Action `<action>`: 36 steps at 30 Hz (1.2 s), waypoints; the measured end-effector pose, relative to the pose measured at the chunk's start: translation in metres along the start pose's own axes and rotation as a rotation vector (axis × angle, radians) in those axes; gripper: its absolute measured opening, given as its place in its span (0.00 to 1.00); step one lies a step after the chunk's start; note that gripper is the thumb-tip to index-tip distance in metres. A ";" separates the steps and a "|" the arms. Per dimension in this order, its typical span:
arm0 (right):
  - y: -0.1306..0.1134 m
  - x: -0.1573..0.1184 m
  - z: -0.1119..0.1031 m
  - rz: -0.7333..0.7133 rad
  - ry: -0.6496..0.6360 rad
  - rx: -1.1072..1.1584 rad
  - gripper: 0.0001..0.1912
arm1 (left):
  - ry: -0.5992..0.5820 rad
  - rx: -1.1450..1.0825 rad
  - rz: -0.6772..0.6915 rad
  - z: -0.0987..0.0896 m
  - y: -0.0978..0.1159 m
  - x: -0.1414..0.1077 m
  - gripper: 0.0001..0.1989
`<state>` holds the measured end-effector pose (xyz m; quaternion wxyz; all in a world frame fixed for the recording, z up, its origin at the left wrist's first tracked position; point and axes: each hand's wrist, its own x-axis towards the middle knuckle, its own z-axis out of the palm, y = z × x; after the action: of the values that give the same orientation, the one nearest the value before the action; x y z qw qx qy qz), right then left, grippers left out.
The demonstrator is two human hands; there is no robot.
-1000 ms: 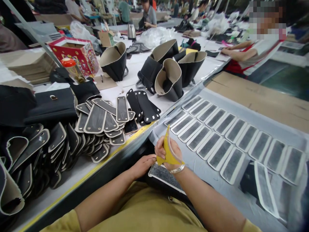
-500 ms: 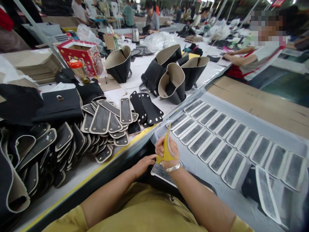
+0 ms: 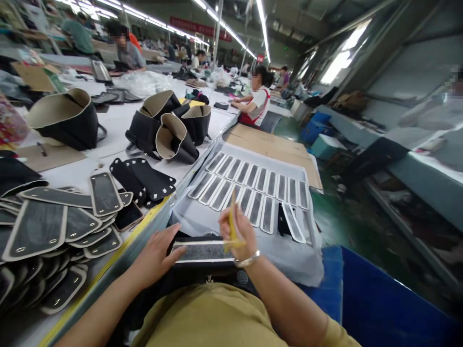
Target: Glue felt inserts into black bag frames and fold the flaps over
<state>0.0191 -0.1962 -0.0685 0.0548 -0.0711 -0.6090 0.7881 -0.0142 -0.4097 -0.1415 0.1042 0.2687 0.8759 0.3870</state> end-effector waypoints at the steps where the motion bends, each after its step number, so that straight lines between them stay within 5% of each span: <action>1: -0.009 -0.008 -0.026 0.013 0.058 0.013 0.28 | -0.008 0.132 0.072 0.001 0.010 0.001 0.32; 5: -0.012 -0.050 -0.116 0.203 0.323 0.026 0.27 | -0.205 0.279 0.232 0.028 0.055 0.020 0.43; 9: 0.022 -0.096 -0.160 0.322 0.460 0.042 0.25 | -0.415 0.171 0.206 0.065 0.076 0.043 0.51; 13: 0.049 -0.119 -0.173 0.393 0.468 0.082 0.24 | -0.390 0.240 0.228 0.085 0.079 0.051 0.52; 20: 0.067 -0.108 -0.187 0.450 0.428 0.122 0.23 | -0.457 0.514 0.249 0.100 0.090 0.056 0.47; 26: 0.089 -0.114 -0.201 0.478 0.408 0.156 0.22 | -0.538 0.679 0.317 0.095 0.092 0.062 0.45; 36: 0.102 -0.116 -0.213 0.510 0.403 0.163 0.21 | -0.525 0.691 0.225 0.087 0.095 0.076 0.51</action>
<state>0.1719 -0.0392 -0.2152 -0.0196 -0.3710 -0.4835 0.7926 -0.0068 -0.2609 -0.1286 0.1843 0.4707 0.8629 -0.0008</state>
